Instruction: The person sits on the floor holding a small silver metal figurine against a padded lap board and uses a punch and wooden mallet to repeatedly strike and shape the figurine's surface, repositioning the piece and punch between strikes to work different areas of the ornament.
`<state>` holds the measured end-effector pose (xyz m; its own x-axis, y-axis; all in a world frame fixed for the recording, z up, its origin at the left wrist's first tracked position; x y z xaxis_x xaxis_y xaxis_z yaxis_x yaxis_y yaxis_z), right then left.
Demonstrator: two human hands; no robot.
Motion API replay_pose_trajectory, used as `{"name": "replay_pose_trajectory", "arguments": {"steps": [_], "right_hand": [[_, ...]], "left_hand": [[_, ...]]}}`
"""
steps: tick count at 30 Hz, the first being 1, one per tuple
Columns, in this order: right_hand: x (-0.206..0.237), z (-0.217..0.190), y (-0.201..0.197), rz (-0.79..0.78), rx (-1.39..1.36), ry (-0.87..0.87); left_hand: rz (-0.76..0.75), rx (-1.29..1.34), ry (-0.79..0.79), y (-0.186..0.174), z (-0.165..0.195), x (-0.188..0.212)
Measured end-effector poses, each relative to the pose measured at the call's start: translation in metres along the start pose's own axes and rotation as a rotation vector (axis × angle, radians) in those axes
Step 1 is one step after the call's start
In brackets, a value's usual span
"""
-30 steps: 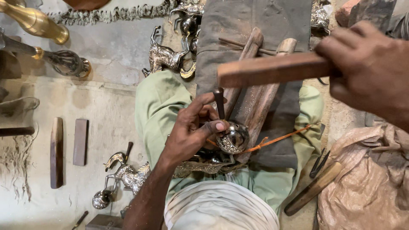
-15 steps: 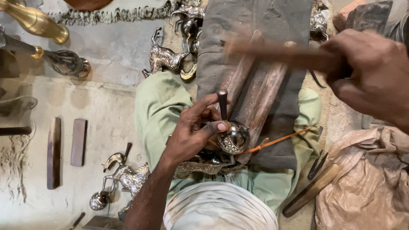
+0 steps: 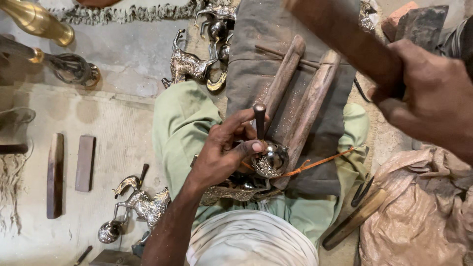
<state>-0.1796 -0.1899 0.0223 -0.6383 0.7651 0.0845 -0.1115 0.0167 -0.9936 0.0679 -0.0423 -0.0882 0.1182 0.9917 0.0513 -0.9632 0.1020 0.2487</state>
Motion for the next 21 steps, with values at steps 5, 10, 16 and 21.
{"name": "replay_pose_trajectory", "arguments": {"steps": [5,10,16,21], "right_hand": [[0.008,-0.008,-0.018,0.196,-0.164,-0.084],[0.021,-0.013,0.014,-0.014,0.088,-0.093],[0.073,-0.070,0.085,-0.296,-0.937,0.084],[0.117,-0.110,0.116,-0.356,-1.415,0.359]], "left_hand": [[-0.013,-0.004,0.036,0.000,0.004,0.002],[0.042,0.105,0.007,-0.001,0.005,0.005],[0.275,0.213,0.016,-0.060,-0.001,0.028],[0.286,0.315,0.235,-0.061,-0.014,0.050]]}}
Point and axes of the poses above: each hand's wrist, its own x-axis away from the middle knuckle, its own y-axis out of the palm, z = x × y, the point moved 7 cm from there along -x, towards the middle knuckle, and after that the axes turned 6 degrees about x, right-handed, at the moved point
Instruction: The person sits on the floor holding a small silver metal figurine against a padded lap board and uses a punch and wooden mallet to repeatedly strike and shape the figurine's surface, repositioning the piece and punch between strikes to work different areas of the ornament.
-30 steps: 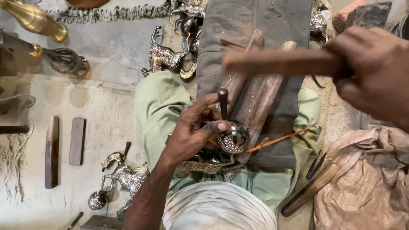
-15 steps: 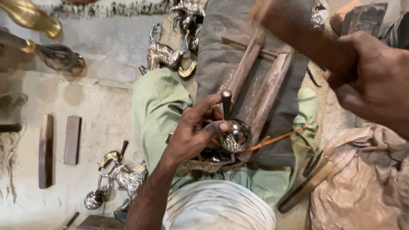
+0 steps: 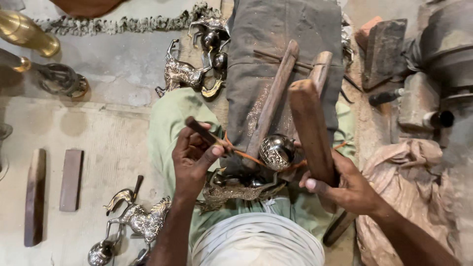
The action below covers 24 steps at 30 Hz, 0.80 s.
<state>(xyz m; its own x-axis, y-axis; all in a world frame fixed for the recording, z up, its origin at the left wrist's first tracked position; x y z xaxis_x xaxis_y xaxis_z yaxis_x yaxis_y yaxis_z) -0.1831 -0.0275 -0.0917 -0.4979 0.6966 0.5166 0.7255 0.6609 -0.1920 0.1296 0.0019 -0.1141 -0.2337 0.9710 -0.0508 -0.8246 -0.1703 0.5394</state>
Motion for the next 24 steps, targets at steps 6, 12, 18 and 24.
{"name": "replay_pose_trajectory", "arguments": {"steps": [6,12,18,24], "right_hand": [[0.007,0.002,0.011,0.061,-0.103,-0.070],[0.000,0.000,0.025,0.033,-0.098,-0.112],[-0.006,-0.018,0.039,0.074,-0.052,-0.172],[-0.015,-0.031,0.039,0.150,-0.040,-0.225]], "left_hand": [[-0.048,0.255,-0.163,-0.008,0.000,0.016],[-0.045,0.028,-0.183,0.009,0.011,0.076],[0.018,0.049,-0.239,0.046,0.013,0.126],[-0.045,0.038,-0.283,0.053,0.011,0.126]]}}
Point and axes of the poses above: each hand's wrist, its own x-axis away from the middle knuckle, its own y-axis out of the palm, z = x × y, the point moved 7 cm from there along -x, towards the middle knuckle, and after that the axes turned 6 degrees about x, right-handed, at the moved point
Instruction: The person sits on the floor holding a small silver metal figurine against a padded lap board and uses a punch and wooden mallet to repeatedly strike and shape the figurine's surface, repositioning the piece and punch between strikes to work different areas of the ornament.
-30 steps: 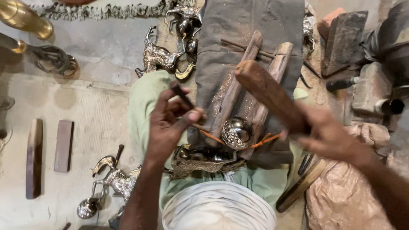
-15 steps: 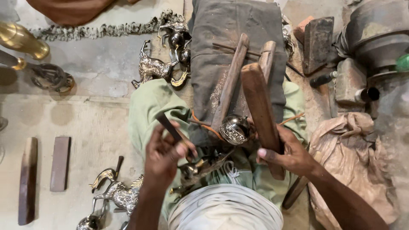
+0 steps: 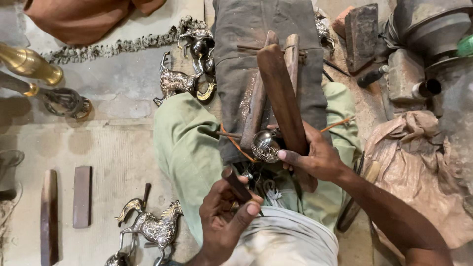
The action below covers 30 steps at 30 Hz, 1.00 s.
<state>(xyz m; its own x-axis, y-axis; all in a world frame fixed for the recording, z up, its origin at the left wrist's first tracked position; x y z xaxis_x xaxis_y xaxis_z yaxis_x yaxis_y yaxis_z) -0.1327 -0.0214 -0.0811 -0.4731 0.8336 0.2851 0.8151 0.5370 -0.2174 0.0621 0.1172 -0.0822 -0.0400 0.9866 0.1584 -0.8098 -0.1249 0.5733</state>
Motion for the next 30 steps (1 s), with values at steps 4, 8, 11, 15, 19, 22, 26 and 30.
{"name": "replay_pose_trajectory", "arguments": {"steps": [4,8,11,15,19,22,26,30], "right_hand": [[0.002,-0.004,0.001,0.010,-0.021,-0.002],[0.007,-0.005,0.001,0.000,0.010,0.043],[0.010,-0.006,-0.009,0.011,0.091,0.117],[0.013,-0.026,-0.036,0.017,0.548,0.075],[0.014,-0.033,-0.079,-0.051,0.833,0.274],[0.001,-0.063,-0.099,-0.058,0.961,-0.012],[-0.020,-0.090,-0.118,0.040,1.404,-0.192],[-0.036,-0.110,-0.124,0.029,1.305,-0.181]], "left_hand": [[0.009,0.048,-0.112,-0.012,0.005,-0.019],[-0.032,0.060,-0.081,-0.021,0.022,-0.052],[-0.029,-0.040,-0.003,-0.021,0.029,-0.077],[-0.142,-0.007,0.010,0.001,0.022,-0.109],[-0.182,-0.162,0.007,0.015,0.013,-0.119],[-0.205,-0.190,0.030,0.019,0.015,-0.120],[-0.231,-0.297,0.034,0.019,0.021,-0.119],[-0.263,-0.342,0.052,0.022,0.024,-0.120]]}}
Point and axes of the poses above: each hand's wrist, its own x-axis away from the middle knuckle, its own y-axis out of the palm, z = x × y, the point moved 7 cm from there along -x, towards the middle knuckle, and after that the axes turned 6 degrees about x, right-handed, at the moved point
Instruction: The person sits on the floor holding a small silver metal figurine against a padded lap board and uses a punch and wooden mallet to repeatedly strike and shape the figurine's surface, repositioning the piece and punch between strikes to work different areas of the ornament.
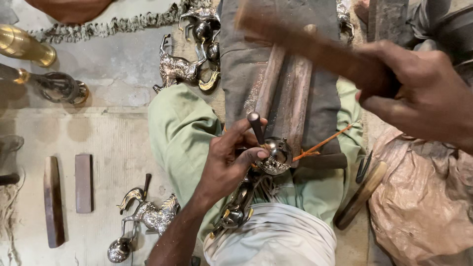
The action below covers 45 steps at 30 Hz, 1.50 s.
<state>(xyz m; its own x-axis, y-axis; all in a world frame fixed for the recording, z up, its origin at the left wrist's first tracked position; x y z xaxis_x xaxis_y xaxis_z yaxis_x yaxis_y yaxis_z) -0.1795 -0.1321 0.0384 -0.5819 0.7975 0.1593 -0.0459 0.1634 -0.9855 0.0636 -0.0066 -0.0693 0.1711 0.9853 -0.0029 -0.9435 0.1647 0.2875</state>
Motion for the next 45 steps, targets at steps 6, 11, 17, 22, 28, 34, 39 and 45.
{"name": "replay_pose_trajectory", "arguments": {"steps": [6,11,17,22,28,34,39,45], "right_hand": [[-0.016,-0.022,-0.028,0.118,0.279,-0.178],[-0.019,-0.020,-0.023,0.037,0.411,-0.116],[-0.016,-0.017,-0.018,0.107,0.398,-0.148],[-0.017,-0.020,-0.020,0.216,0.416,-0.248],[-0.021,0.024,0.002,-0.075,-0.155,0.257],[-0.022,0.024,0.017,-0.059,-0.074,0.206],[-0.017,0.006,-0.003,0.212,0.164,-0.062],[-0.011,0.002,0.000,0.237,0.252,-0.121]], "left_hand": [[0.006,0.039,0.056,-0.002,-0.005,0.005],[0.014,0.041,0.023,-0.005,-0.013,0.005],[0.006,0.074,-0.004,-0.006,-0.012,0.003],[0.014,0.034,-0.017,-0.007,-0.009,-0.004],[-0.009,-0.052,-0.027,-0.005,0.000,-0.006],[0.003,-0.072,-0.026,-0.004,0.002,-0.008],[-0.002,-0.079,-0.038,-0.005,0.001,-0.010],[-0.014,-0.049,-0.017,-0.006,-0.002,-0.012]]}}
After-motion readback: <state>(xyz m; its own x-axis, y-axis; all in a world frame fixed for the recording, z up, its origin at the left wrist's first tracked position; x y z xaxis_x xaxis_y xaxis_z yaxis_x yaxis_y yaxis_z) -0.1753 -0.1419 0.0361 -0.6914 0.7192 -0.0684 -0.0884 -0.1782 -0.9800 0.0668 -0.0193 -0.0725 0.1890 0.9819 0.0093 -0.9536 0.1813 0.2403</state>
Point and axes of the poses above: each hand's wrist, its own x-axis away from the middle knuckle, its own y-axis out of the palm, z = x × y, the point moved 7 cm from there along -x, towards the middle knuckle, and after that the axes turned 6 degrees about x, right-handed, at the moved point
